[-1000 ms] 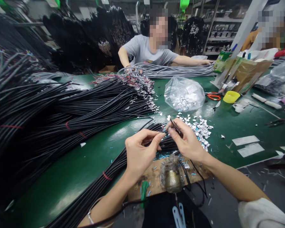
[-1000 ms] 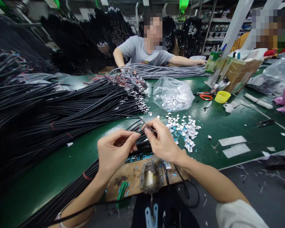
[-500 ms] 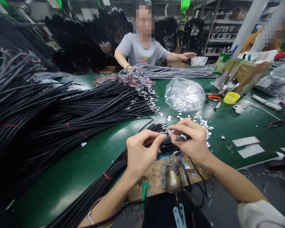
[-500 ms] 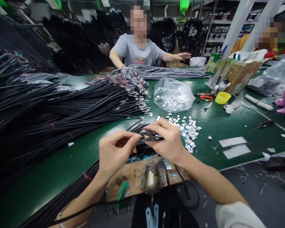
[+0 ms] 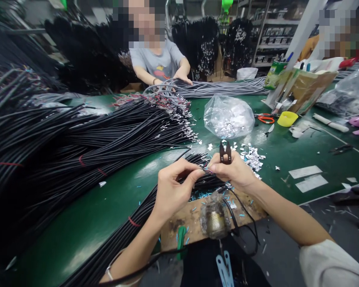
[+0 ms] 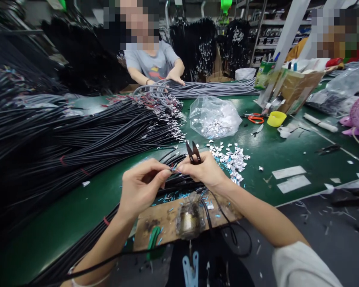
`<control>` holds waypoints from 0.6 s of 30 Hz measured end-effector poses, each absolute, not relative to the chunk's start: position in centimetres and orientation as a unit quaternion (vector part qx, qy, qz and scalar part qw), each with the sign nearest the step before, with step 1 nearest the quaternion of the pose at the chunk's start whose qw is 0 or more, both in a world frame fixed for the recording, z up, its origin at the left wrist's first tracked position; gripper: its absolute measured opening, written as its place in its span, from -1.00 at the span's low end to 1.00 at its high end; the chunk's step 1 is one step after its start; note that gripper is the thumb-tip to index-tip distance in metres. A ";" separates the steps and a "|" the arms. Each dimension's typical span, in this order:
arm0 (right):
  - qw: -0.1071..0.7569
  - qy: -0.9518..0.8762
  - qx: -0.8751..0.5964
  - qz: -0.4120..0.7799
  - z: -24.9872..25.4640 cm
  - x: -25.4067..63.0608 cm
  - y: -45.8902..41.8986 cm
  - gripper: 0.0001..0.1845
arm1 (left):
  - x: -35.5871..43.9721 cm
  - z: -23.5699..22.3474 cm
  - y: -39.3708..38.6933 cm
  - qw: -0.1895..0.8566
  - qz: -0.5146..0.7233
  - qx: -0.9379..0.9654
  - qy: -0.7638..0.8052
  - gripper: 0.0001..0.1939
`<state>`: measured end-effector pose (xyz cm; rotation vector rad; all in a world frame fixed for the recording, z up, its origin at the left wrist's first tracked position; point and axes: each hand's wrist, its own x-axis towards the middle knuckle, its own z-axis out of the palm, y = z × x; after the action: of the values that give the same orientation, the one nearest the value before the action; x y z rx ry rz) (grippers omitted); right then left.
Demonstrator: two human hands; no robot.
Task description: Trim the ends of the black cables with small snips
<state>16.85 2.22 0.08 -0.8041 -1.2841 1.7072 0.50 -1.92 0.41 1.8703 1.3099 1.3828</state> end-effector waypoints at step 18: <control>0.538 -0.719 -0.370 0.238 -0.4 15.8 0.9 -0.85 | 2.4 -0.6 -2.2 0.222 0.570 0.588 0.530 -0.85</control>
<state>15.80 0.91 -0.39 -0.8791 -1.7096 0.5671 2.35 -2.18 -0.64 1.6245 1.4633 1.5744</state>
